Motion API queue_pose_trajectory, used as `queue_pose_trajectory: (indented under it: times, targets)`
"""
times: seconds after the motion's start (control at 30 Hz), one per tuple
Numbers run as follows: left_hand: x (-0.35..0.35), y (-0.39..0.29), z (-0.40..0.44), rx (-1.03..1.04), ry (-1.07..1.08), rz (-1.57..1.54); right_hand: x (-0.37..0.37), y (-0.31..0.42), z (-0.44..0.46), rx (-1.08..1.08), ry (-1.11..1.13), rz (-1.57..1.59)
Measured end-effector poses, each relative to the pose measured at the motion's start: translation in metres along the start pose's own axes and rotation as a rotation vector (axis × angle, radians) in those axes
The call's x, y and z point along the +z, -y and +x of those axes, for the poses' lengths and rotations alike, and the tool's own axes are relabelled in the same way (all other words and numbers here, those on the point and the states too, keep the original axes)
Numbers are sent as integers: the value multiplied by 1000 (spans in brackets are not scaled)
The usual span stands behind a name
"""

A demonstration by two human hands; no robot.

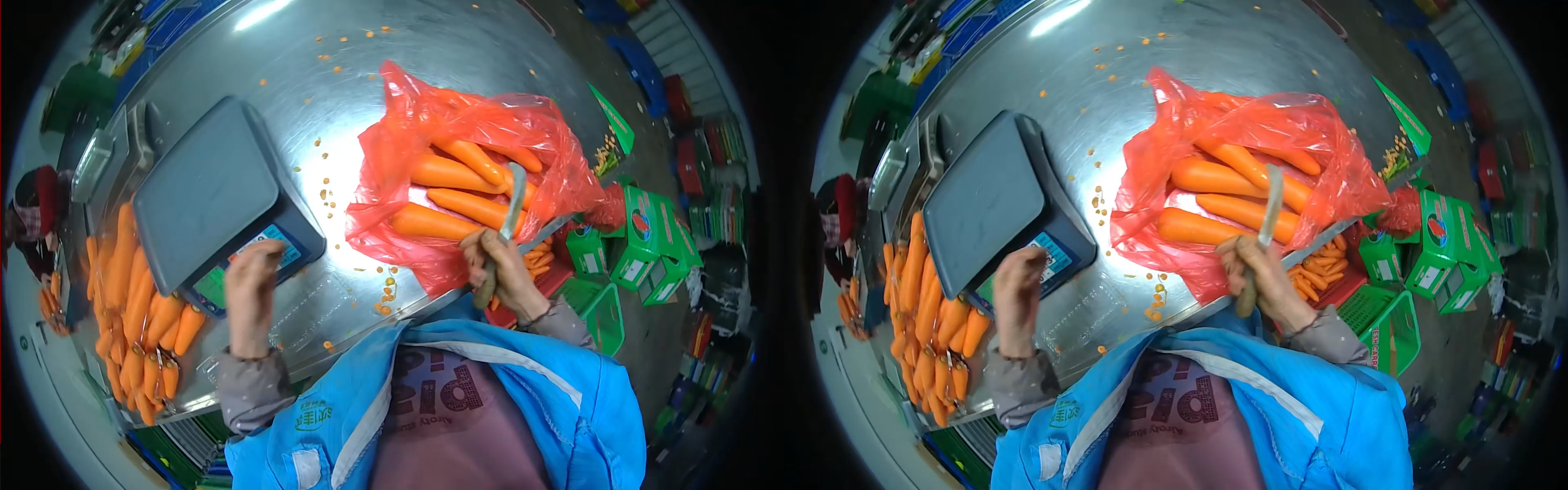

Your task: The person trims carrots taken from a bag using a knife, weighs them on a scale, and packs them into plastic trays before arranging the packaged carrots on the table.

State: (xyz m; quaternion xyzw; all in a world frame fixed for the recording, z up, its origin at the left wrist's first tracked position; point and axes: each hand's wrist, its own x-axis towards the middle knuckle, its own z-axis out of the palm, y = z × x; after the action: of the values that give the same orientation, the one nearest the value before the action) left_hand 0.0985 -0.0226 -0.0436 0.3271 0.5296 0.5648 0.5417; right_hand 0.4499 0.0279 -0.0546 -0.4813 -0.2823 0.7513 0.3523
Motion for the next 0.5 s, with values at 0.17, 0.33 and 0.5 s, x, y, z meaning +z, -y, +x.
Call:
queue_pose_trajectory:
  times: [0.17,0.33,0.5]
  targets:
    - [142,32,64,202,653,573,-53,8,15,-236,-253,-249]
    - [195,103,128,602,456,1146,-73,12,54,-549,-439,-827]
    - [217,106,151,570,578,1525,-71,36,108,-697,-335,-1229]
